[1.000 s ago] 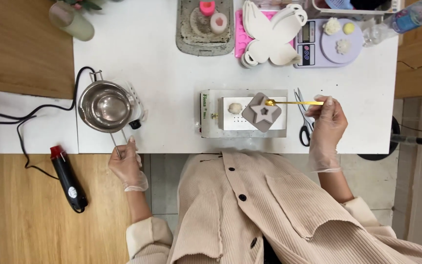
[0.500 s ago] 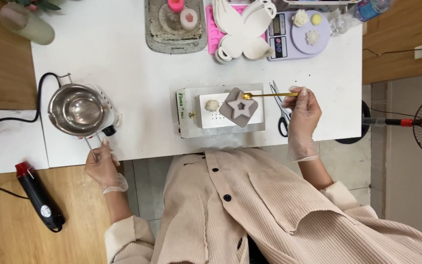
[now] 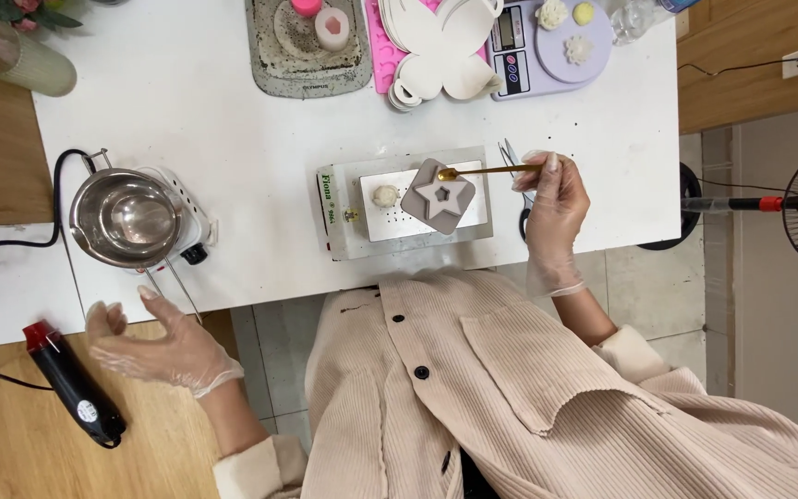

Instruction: The recorder uses a heat gun to melt wax in a pot and then pours it into a star-shaped mold to create decorative candle elements.

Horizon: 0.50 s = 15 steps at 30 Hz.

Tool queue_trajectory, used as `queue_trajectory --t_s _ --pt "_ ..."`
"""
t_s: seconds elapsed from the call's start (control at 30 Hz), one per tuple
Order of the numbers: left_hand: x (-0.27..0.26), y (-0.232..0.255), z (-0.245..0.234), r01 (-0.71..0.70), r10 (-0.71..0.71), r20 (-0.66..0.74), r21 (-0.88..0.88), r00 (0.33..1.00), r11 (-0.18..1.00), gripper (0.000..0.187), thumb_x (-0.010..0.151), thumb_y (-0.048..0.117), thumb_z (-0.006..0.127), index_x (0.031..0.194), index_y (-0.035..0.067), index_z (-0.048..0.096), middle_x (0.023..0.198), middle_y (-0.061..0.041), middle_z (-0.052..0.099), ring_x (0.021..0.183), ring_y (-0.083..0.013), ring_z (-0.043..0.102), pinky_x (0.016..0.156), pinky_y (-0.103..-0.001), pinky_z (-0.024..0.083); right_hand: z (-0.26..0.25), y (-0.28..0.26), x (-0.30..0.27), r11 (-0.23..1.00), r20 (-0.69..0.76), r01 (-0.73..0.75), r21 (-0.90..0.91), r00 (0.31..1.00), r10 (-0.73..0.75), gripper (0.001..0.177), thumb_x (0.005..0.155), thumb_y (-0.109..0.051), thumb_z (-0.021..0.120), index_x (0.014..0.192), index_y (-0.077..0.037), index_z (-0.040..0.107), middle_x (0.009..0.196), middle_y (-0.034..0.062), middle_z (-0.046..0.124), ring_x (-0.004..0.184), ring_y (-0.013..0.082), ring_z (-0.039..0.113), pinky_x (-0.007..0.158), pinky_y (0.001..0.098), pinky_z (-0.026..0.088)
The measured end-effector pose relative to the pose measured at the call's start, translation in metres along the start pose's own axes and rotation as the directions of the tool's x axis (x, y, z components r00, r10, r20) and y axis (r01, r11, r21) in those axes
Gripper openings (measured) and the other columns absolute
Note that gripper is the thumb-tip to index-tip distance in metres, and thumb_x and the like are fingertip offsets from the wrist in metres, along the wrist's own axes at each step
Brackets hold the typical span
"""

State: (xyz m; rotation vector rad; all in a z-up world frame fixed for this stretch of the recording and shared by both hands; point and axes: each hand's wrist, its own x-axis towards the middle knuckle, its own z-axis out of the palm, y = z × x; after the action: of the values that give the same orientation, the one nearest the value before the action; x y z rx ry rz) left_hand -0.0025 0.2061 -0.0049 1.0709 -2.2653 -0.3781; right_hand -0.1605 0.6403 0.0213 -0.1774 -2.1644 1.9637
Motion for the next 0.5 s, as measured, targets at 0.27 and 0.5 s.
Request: queue_trajectory --t_s 0.27,0.5 --pt "-0.037 0.153 0.004 -0.255 0.507 0.437 -0.516 0.743 0.818 0.046 0.102 0.019 0.075 0.142 0.006 0.055 0.124 -0.005 0.062 0.116 -0.0197 0.061 0.104 -0.037 0.055 0.002 -0.006 -0.003 0.999 0.053 0.037 -0.027 0.998 -0.036 0.027 0.116 -0.022 0.046 0.111 -0.001 0.061 0.099 0.0038 0.064 0.084 0.0093 0.061 0.08 0.0278 0.057" --pt "-0.054 0.2 0.031 -0.412 0.624 0.549 -0.469 0.556 0.781 0.065 0.09 0.031 0.08 0.146 0.009 0.053 0.127 -0.012 0.055 0.117 -0.0273 0.057 0.099 -0.044 0.049 0.006 -0.008 -0.004 0.999 0.016 0.027 -0.02 1.0 -0.027 0.028 0.117 -0.023 0.047 0.112 0.001 0.061 0.098 0.0051 0.064 0.084 0.0104 0.061 0.08 0.0272 0.055"
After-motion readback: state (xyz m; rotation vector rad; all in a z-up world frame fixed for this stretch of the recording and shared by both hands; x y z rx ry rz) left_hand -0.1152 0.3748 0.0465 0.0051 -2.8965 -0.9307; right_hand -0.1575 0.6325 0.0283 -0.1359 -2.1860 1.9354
